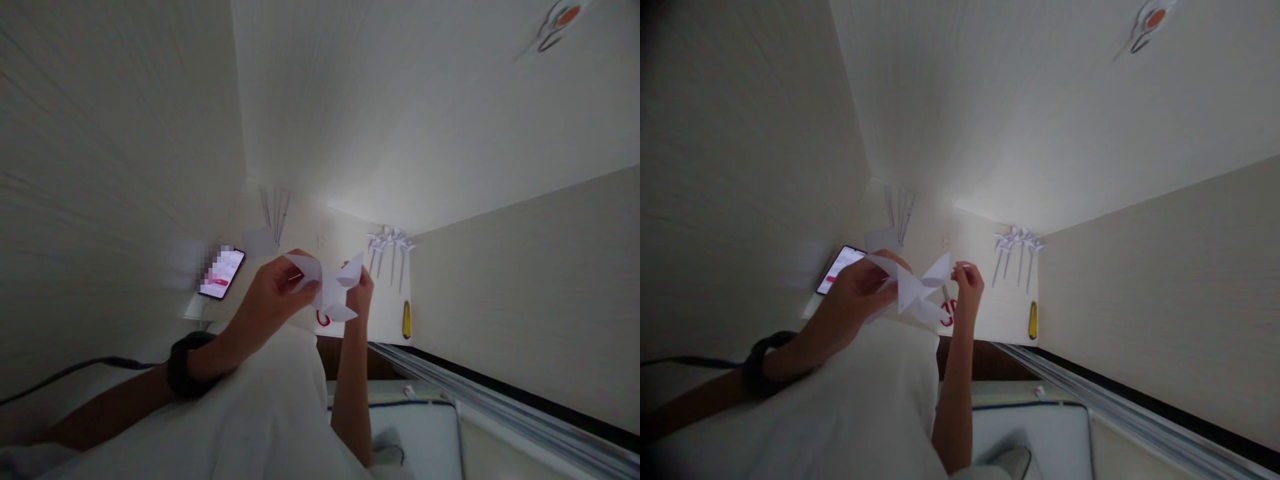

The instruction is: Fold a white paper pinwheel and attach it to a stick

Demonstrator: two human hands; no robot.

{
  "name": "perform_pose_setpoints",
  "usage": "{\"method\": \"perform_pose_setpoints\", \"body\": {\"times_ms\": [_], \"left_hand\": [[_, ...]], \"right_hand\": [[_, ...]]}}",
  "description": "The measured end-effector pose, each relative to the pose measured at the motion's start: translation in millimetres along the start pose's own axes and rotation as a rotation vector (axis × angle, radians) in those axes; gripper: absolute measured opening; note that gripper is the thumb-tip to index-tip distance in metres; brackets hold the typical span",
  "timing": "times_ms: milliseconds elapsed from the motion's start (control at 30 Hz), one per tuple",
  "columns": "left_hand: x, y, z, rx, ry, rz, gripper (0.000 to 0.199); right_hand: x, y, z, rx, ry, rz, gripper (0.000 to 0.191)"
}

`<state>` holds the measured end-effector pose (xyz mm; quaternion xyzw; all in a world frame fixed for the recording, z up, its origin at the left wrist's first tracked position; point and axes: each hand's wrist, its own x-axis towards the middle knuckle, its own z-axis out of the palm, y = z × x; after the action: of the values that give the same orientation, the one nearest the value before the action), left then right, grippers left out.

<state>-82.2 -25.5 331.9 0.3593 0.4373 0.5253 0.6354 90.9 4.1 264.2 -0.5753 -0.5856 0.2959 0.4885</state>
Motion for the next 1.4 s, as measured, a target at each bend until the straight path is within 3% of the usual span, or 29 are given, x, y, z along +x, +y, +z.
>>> {"method": "perform_pose_setpoints", "body": {"times_ms": [67,133,167,267,367,567,967,1400], "left_hand": [[-1.0,2.2,-0.4,0.029,-0.006,0.063,0.008],[-2.4,4.2,-0.8,0.057,-0.009,0.115,0.012],[-3.1,5.0,-1.0,0.069,-0.008,0.137,0.014],[-5.1,6.8,-1.5,0.090,-0.008,0.194,0.017],[-7.4,8.2,-1.5,0.116,-0.022,0.232,0.018],[-12.6,11.4,-0.3,0.203,-0.003,0.311,0.022],[-20.8,5.5,-4.1,0.332,0.003,0.394,0.019],[-21.2,6.6,-2.3,0.348,-0.012,0.457,0.020]], "right_hand": [[-4.1,-19.3,-9.8,0.080,0.092,0.036,0.016],[-12.1,-51.0,-16.9,0.324,0.172,0.076,0.002],[-17.1,-68.4,-18.3,0.379,0.172,0.034,0.005],[-34.3,-110.8,-15.1,0.363,0.090,-0.144,0.013],[-51.3,-128.4,-9.0,0.182,0.042,-0.169,0.015],[-67.1,-129.4,-7.1,-0.048,0.089,-0.100,0.007],[-69.4,-115.8,-5.7,-0.146,0.027,-0.093,0.012],[-68.8,-114.2,2.8,-0.178,0.198,-0.147,0.013]]}}
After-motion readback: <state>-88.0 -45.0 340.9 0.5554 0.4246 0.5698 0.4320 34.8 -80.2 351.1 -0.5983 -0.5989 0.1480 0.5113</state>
